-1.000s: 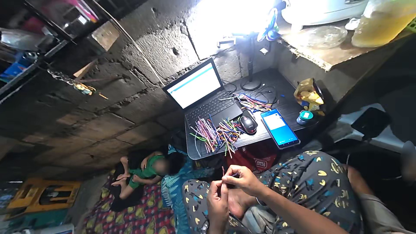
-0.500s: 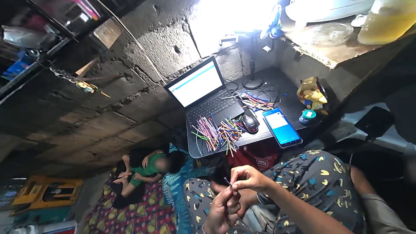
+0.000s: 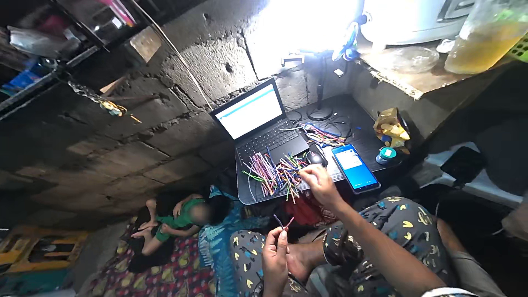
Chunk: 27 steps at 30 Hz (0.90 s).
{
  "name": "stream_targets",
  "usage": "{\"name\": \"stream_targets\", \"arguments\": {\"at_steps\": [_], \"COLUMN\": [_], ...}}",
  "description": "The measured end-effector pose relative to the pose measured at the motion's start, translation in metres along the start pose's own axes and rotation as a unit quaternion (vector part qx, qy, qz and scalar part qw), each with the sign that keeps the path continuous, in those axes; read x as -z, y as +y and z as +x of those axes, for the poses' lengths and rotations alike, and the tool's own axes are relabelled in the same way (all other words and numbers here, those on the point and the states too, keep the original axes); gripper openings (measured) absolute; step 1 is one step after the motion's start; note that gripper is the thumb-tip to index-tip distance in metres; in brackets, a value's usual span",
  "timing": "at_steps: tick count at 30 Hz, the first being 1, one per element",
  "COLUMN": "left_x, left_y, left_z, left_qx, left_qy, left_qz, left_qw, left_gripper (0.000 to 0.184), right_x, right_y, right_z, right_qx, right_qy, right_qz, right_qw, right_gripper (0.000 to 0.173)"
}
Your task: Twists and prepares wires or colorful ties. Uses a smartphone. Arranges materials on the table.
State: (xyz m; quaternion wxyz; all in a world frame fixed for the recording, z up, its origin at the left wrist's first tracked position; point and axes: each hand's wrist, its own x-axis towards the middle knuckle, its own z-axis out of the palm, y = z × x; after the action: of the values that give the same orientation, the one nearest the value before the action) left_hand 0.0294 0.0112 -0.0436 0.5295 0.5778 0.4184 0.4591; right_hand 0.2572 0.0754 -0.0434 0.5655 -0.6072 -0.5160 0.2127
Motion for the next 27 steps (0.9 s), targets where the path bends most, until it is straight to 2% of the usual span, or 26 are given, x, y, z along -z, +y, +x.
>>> {"name": "stream_targets", "arguments": {"at_steps": [3,7,10,14,16,18,20,21,24,26,27], "left_x": [0.004,0.015,0.023,0.028,0.03,0.031,0.03,0.029,0.024,0.021,0.02], "left_y": [0.0,0.0,-0.003,-0.003,-0.001,0.001,0.002,0.001,-0.003,-0.007,-0.008], "left_z": [-0.002,-0.004,-0.004,-0.005,-0.004,-0.003,-0.001,0.0,0.001,0.001,0.0], "left_qx": [0.018,0.069,0.108,0.127,0.146,0.173,0.206,0.223,0.266,0.291,0.302], "left_qy": [-0.005,-0.039,-0.082,-0.09,-0.088,-0.091,-0.101,-0.108,-0.136,-0.16,-0.168], "left_qz": [-0.035,-0.042,-0.03,-0.042,-0.063,-0.101,-0.154,-0.186,-0.284,-0.334,-0.347], "left_qw": [0.999,0.996,0.99,0.987,0.983,0.976,0.961,0.951,0.911,0.882,0.872], "left_gripper": [0.019,0.021,0.022,0.022,0.024,0.025,0.028,0.03,0.034,0.034,0.034], "right_x": [0.009,0.007,0.002,-0.001,-0.004,-0.008,-0.011,-0.012,-0.017,-0.025,-0.028], "right_y": [0.025,0.046,0.058,0.056,0.05,0.039,0.027,0.021,0.022,0.025,0.025], "right_z": [0.039,0.06,0.064,0.058,0.045,0.024,-0.003,-0.017,-0.053,-0.068,-0.073], "right_qx": [0.014,-0.024,-0.088,-0.049,0.0,0.016,-0.006,-0.025,-0.084,-0.096,-0.097], "right_qy": [0.046,0.008,-0.058,-0.016,0.014,-0.01,-0.096,-0.162,-0.35,-0.413,-0.423], "right_qz": [-0.202,-0.34,-0.382,-0.355,-0.307,-0.219,-0.079,0.004,0.227,0.322,0.365], "right_qw": [0.978,0.94,0.918,0.934,0.952,0.976,0.992,0.987,0.905,0.847,0.823], "right_gripper": [0.044,0.054,0.058,0.057,0.054,0.049,0.043,0.041,0.045,0.049,0.045]}}
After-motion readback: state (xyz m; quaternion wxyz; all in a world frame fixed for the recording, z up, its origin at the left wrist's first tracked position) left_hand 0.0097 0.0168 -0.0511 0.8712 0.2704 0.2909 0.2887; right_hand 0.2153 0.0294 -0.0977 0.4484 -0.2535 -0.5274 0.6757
